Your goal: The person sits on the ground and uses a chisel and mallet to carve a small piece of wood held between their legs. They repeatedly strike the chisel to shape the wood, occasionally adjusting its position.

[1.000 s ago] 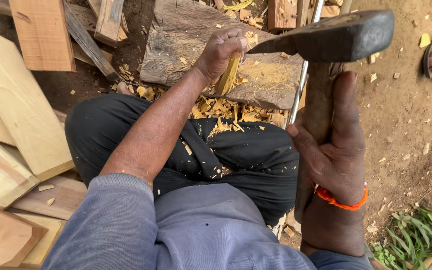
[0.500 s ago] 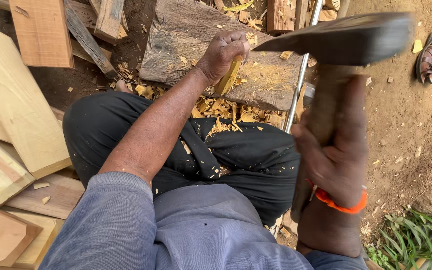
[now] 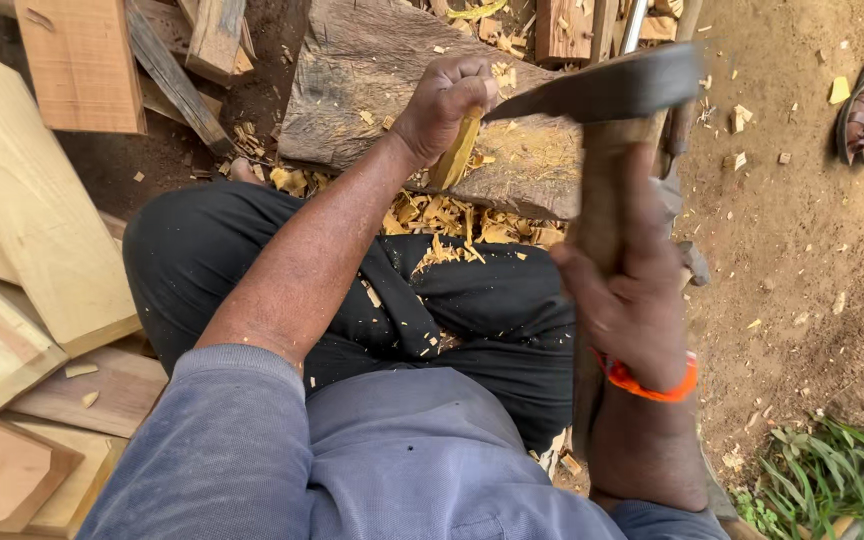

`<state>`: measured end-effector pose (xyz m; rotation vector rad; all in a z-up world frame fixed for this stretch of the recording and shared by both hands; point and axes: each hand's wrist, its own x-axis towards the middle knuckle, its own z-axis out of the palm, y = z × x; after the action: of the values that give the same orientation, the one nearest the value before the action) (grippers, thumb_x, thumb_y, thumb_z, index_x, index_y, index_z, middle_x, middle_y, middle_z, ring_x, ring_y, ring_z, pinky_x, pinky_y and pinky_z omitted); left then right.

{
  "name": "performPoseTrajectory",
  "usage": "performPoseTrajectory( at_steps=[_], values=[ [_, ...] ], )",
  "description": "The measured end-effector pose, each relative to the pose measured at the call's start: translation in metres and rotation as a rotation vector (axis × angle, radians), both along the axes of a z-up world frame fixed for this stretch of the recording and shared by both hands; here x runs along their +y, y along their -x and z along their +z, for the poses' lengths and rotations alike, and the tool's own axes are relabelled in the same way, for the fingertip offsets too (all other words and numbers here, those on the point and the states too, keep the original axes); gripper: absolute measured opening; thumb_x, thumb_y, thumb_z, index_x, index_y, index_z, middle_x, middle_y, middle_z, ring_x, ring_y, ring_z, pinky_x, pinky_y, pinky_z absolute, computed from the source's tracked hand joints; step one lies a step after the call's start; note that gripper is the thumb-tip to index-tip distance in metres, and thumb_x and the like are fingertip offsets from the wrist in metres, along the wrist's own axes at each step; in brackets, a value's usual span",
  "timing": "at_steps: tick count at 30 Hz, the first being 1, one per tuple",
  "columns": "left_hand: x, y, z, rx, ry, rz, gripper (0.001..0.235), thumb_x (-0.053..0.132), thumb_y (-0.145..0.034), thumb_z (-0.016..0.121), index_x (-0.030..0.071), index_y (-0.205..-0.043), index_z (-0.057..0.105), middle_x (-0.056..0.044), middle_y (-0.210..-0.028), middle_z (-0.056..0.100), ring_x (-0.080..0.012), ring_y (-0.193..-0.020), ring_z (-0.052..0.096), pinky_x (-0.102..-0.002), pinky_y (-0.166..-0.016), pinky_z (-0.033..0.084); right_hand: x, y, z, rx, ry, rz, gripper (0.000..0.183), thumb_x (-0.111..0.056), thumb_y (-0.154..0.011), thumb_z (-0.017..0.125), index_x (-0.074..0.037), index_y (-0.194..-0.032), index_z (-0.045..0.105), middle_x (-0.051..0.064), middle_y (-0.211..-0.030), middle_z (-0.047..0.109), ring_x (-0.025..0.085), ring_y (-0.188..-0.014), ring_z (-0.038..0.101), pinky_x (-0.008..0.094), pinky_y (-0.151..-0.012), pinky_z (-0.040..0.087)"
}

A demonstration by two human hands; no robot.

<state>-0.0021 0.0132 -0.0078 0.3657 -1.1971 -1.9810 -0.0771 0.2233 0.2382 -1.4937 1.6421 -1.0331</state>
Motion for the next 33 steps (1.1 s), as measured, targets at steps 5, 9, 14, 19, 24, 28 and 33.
performPoseTrajectory(
  at_steps=[5,9,14,19,24,28,33],
  values=[
    [-0.005,0.005,0.001,-0.016,-0.078,0.031,0.025,0.031,-0.089,0.060,0.015,-0.071,0.053,0.000,-0.071,0.053,-0.0109,-0.064,0.052,-0.032,-0.059,0.050,-0.016,-0.019,-0.038,-0.166,-0.230,0.062,0.092,0.024,-0.087,0.052,-0.004,-0.166,0.016,0.020,-0.174,0.022,0.027,-0.162,0.022,0.035,-0.129,0.021],
    [0.000,-0.014,-0.003,-0.036,-0.109,0.060,0.030,0.037,-0.091,0.067,0.013,-0.075,0.059,-0.002,-0.073,0.057,-0.0128,-0.068,0.059,-0.035,-0.064,0.056,0.006,-0.013,-0.052,-0.040,-0.245,-0.012,0.090,0.022,-0.088,0.054,-0.004,-0.166,0.016,0.019,-0.171,0.030,0.026,-0.159,0.030,0.033,-0.126,0.029],
    [-0.006,-0.014,0.022,-0.016,-0.249,-0.069,0.033,0.048,-0.091,0.067,0.015,-0.087,0.065,-0.003,-0.074,0.065,-0.0150,-0.068,0.066,-0.038,-0.068,0.062,0.009,0.006,-0.055,0.001,-0.197,-0.031,0.091,0.022,-0.090,0.054,-0.009,-0.167,0.017,0.019,-0.172,0.032,0.026,-0.160,0.030,0.033,-0.127,0.029],
    [0.003,-0.013,0.025,0.011,-0.140,-0.062,0.027,0.042,-0.092,0.062,0.016,-0.088,0.056,-0.002,-0.077,0.059,-0.0136,-0.069,0.058,-0.037,-0.062,0.056,0.001,0.000,-0.061,0.216,-0.274,-0.030,0.094,0.014,-0.086,0.068,-0.009,-0.165,0.022,0.020,-0.161,0.045,0.025,-0.146,0.047,0.031,-0.117,0.040],
    [0.003,-0.003,0.009,-0.072,-0.087,-0.098,0.022,0.036,-0.091,0.054,0.017,-0.081,0.053,-0.002,-0.074,0.057,-0.0129,-0.064,0.055,-0.035,-0.057,0.053,0.019,0.002,-0.006,0.291,-0.185,-0.117,0.087,0.009,-0.091,0.070,-0.005,-0.165,0.026,0.013,-0.142,0.065,0.015,-0.106,0.065,0.026,-0.097,0.052],
    [0.001,0.003,0.003,-0.001,-0.095,-0.069,0.023,0.032,-0.090,0.054,0.016,-0.075,0.049,-0.004,-0.072,0.057,-0.0146,-0.065,0.056,-0.035,-0.057,0.052,0.007,-0.012,-0.001,0.244,-0.073,-0.049,0.082,0.013,-0.094,0.065,0.002,-0.165,0.025,0.017,-0.151,0.060,0.017,-0.112,0.063,0.027,-0.098,0.052],
    [-0.001,0.005,0.008,-0.032,-0.023,0.037,0.024,0.033,-0.091,0.052,0.014,-0.077,0.054,-0.003,-0.073,0.055,-0.0136,-0.066,0.054,-0.033,-0.059,0.052,-0.009,-0.028,-0.045,0.020,-0.157,0.038,0.095,0.028,-0.079,0.051,-0.001,-0.164,0.019,0.025,-0.168,0.030,0.030,-0.153,0.036,0.038,-0.122,0.033]
  ],
)
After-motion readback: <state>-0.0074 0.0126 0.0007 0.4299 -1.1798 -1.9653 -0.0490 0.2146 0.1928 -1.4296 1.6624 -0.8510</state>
